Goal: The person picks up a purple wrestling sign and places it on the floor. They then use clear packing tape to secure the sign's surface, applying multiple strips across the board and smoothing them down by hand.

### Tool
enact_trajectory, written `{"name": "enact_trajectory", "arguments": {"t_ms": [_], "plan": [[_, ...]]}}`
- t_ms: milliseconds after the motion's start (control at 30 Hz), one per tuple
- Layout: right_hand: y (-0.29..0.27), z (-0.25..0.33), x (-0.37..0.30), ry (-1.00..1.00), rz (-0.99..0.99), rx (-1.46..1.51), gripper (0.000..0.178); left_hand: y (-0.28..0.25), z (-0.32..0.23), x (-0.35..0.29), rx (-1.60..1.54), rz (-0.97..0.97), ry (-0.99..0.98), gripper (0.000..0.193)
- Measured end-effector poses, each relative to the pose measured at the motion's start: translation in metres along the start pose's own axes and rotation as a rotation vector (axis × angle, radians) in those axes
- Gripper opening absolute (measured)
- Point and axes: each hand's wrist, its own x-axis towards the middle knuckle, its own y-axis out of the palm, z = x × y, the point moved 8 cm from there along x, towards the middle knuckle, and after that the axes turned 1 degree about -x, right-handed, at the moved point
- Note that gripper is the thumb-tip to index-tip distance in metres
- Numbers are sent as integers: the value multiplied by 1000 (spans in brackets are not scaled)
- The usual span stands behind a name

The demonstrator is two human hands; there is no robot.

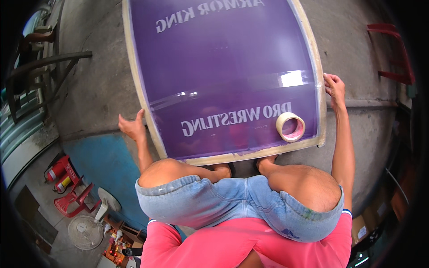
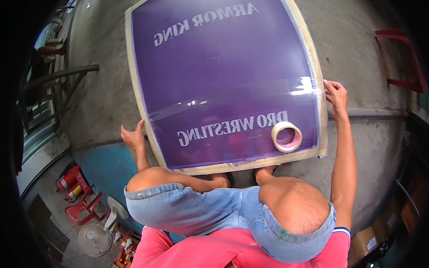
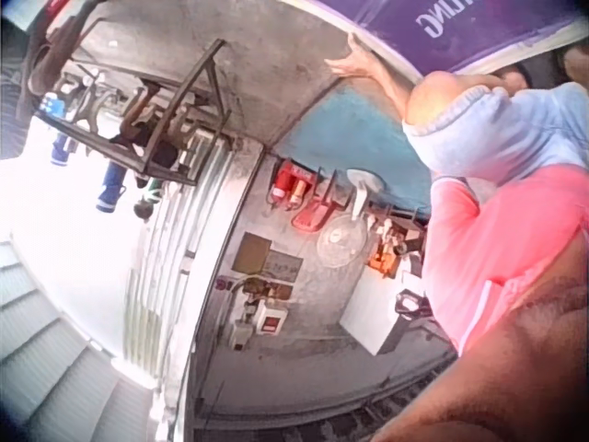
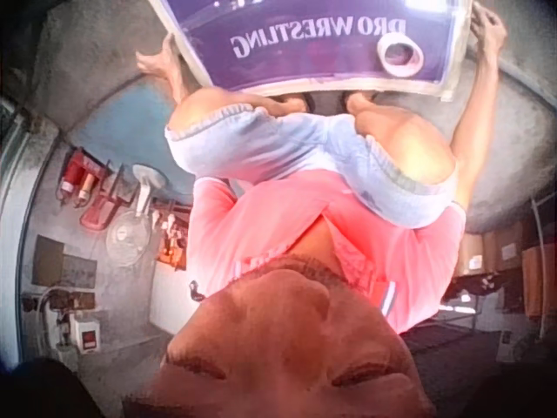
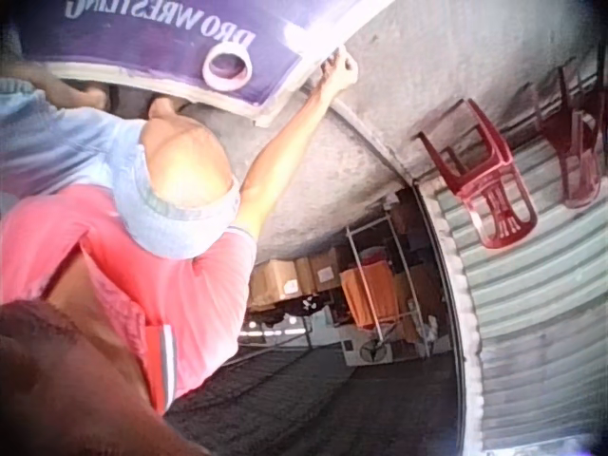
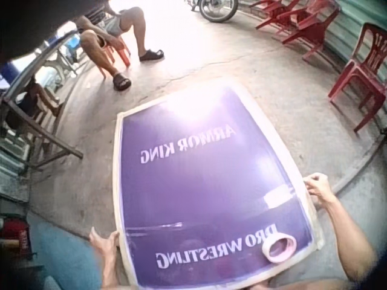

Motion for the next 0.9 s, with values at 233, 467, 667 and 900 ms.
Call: {"name": "enact_trajectory", "arguments": {"t_ms": [233, 467, 667, 900], "plan": [[0, -7, 7, -123, -126, -121, 64, 39, -194, -157, -35, 505, 966, 103], [-9, 42, -60, -580, -360, -549, 54, 38, -82, -102, 114, 393, 662, 100], [100, 48, -260, -1307, 297, -867, 43, 28, -36, -77, -52, 383, 413, 95], [137, 61, -278, -1390, 388, -747, 22, 49, -10, -37, -459, 290, -37, 67]]}}
